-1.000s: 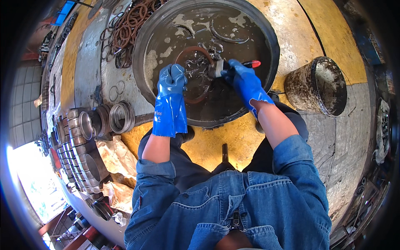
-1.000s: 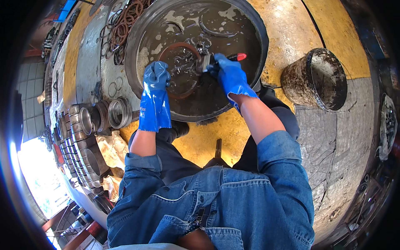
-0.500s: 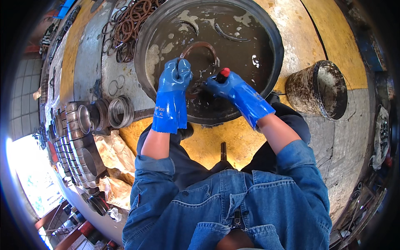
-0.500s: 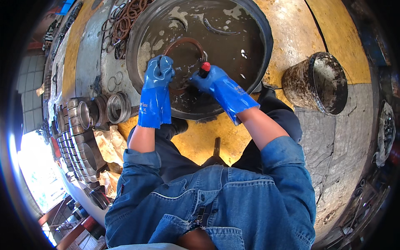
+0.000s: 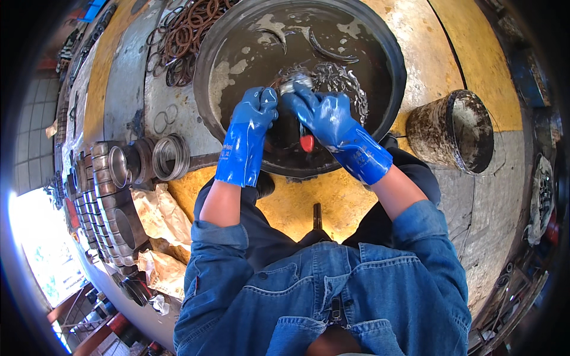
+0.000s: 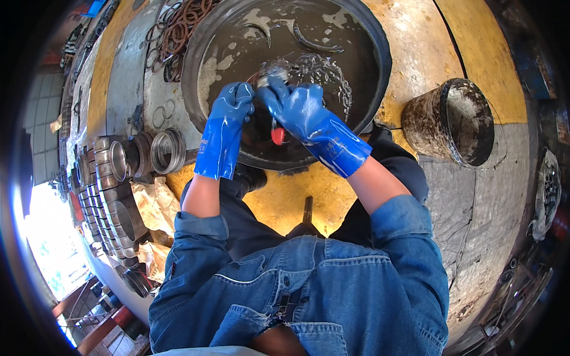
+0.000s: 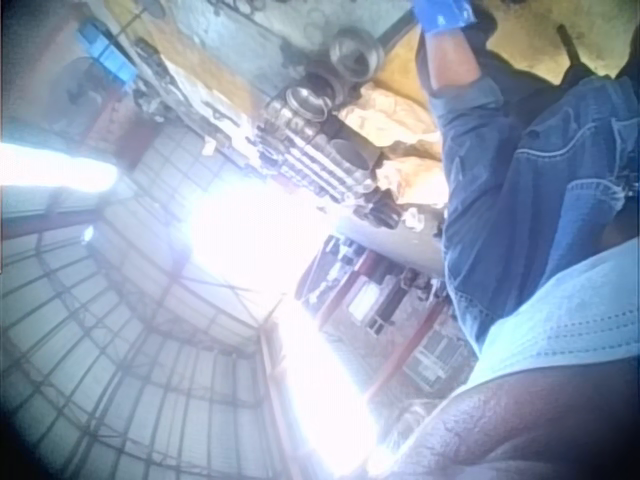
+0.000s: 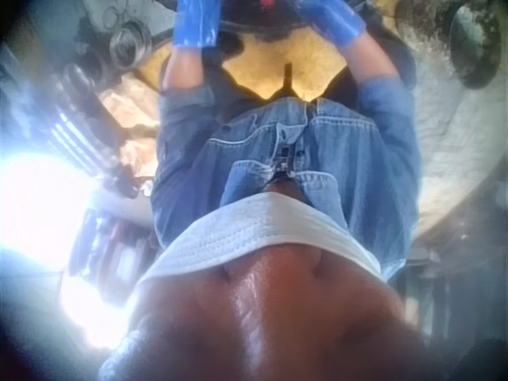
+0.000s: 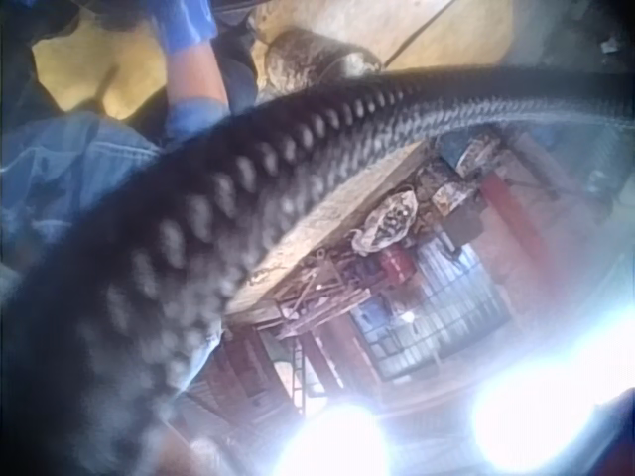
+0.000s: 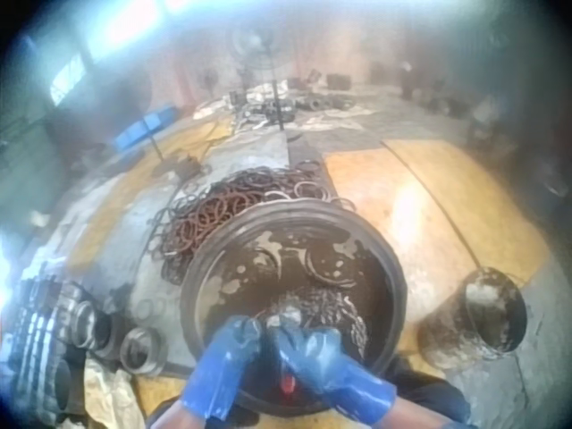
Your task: The person cleans metal rings using a brush in a basin of liquid. They scrub each ring individually, turning it over to clean all sides, and move the cleaned items within the basin.
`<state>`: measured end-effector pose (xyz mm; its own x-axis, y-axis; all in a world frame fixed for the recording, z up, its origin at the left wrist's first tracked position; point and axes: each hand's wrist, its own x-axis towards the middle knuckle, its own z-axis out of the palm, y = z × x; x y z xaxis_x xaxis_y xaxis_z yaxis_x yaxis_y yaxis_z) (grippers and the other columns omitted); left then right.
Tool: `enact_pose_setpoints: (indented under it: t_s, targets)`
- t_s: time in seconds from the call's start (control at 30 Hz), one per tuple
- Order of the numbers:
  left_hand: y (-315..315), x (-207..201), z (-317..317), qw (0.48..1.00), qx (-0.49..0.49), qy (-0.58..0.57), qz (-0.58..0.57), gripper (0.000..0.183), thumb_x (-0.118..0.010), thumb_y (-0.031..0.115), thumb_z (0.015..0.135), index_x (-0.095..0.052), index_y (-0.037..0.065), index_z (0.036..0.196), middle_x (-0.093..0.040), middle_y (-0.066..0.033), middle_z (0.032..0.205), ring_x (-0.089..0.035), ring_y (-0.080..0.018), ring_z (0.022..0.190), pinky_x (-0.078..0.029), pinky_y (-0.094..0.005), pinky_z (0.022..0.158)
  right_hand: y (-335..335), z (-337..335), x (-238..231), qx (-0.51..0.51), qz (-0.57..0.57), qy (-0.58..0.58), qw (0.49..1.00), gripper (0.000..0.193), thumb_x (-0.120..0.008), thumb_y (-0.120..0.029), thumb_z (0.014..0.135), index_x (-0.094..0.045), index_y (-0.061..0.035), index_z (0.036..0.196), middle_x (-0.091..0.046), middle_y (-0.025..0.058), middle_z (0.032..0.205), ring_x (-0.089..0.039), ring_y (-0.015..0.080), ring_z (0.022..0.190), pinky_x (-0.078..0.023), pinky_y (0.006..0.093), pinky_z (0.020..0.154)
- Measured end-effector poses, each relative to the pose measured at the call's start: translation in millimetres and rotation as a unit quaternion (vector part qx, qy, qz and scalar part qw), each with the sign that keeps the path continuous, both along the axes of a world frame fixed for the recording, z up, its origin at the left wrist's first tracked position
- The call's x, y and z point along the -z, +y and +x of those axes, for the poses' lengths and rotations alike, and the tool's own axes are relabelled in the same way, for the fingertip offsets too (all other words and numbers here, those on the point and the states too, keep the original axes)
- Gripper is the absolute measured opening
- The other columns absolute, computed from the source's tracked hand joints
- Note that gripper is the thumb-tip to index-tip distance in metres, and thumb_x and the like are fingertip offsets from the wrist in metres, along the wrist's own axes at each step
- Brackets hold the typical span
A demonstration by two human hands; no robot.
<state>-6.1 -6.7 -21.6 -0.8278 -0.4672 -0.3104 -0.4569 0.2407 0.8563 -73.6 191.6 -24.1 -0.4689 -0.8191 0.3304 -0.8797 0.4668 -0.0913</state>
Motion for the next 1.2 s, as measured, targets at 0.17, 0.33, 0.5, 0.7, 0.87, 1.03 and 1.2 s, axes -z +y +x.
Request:
enact_pose_setpoints:
  t_s: [0.17,0.33,0.5,0.7,0.87,1.03,1.2]
  targets:
    - [6,9,-5,0.997,0.023,0.072,0.015,0.033,-0.067,0.032,0.100,-0.061,0.005,0.118,-0.064,-0.0022,0.091,-0.059,-0.0094,0.068,-0.048,-0.0256,0.056,6,-18,38,0.166,-0.007,-0.251,0.954,0.042,-0.065,-0.026,0.092,-0.063,-0.0215,0.133,-0.069,0.0136,0.125,-0.073,0.0342,0.099,-0.056,0.0524,0.076]
    - [0,39,-2,0.980,0.020,0.170,-0.103,0.030,-0.070,0.027,0.099,-0.061,0.004,0.117,-0.064,-0.0017,0.089,-0.058,-0.0086,0.067,-0.047,-0.0249,0.056,-7,-13,21,0.258,0.027,-0.543,0.799,0.038,-0.067,-0.047,0.092,-0.076,-0.0133,0.107,-0.076,0.0165,0.104,-0.072,0.0350,0.098,-0.056,0.0421,0.084]
    - [5,29,-2,0.988,-0.005,0.149,-0.046,0.036,-0.071,0.029,0.098,-0.061,0.003,0.120,-0.066,-0.0030,0.088,-0.059,-0.0094,0.067,-0.049,-0.0261,0.057,1,0,12,0.135,-0.118,-0.694,0.697,0.033,-0.066,-0.037,0.091,-0.075,-0.0099,0.108,-0.076,0.0135,0.096,-0.073,0.0243,0.089,-0.056,0.0366,0.083]
    - [7,19,-4,0.990,0.013,0.083,-0.117,0.038,-0.070,0.030,0.099,-0.061,0.001,0.123,-0.067,-0.0041,0.089,-0.060,-0.0095,0.067,-0.049,-0.0265,0.057,1,-3,4,0.035,-0.217,-0.154,0.963,0.044,-0.075,-0.015,0.084,-0.068,-0.0186,0.127,-0.072,0.0159,0.119,-0.074,0.0320,0.078,-0.060,0.0385,0.071]
    - [12,28,-8,0.991,0.011,0.125,-0.055,0.034,-0.068,0.028,0.100,-0.061,0.001,0.121,-0.066,-0.0032,0.087,-0.059,-0.0096,0.065,-0.048,-0.0252,0.057,3,-21,26,0.167,-0.012,-0.152,0.974,0.040,-0.069,-0.019,0.089,-0.065,-0.0229,0.129,-0.071,0.0092,0.124,-0.073,0.0362,0.093,-0.059,0.0432,0.077]
    - [15,29,-9,0.982,0.043,0.159,-0.097,0.035,-0.067,0.033,0.100,-0.065,0.000,0.113,-0.071,-0.0186,0.082,-0.071,-0.0265,0.070,-0.057,-0.0378,0.067,7,-32,49,0.285,-0.075,-0.480,0.826,0.028,-0.072,-0.035,0.090,-0.075,-0.0121,0.105,-0.077,0.0114,0.098,-0.073,0.0310,0.089,-0.057,0.0401,0.077]
    - [7,34,0,0.975,0.017,0.170,-0.140,0.029,-0.067,0.027,0.100,-0.065,0.002,0.114,-0.069,-0.0110,0.084,-0.066,-0.0194,0.070,-0.054,-0.0329,0.064,6,1,12,0.193,-0.184,-0.784,0.560,0.030,-0.070,-0.028,0.092,-0.073,-0.0033,0.109,-0.074,0.0090,0.087,-0.069,0.0178,0.075,-0.054,0.0325,0.069]
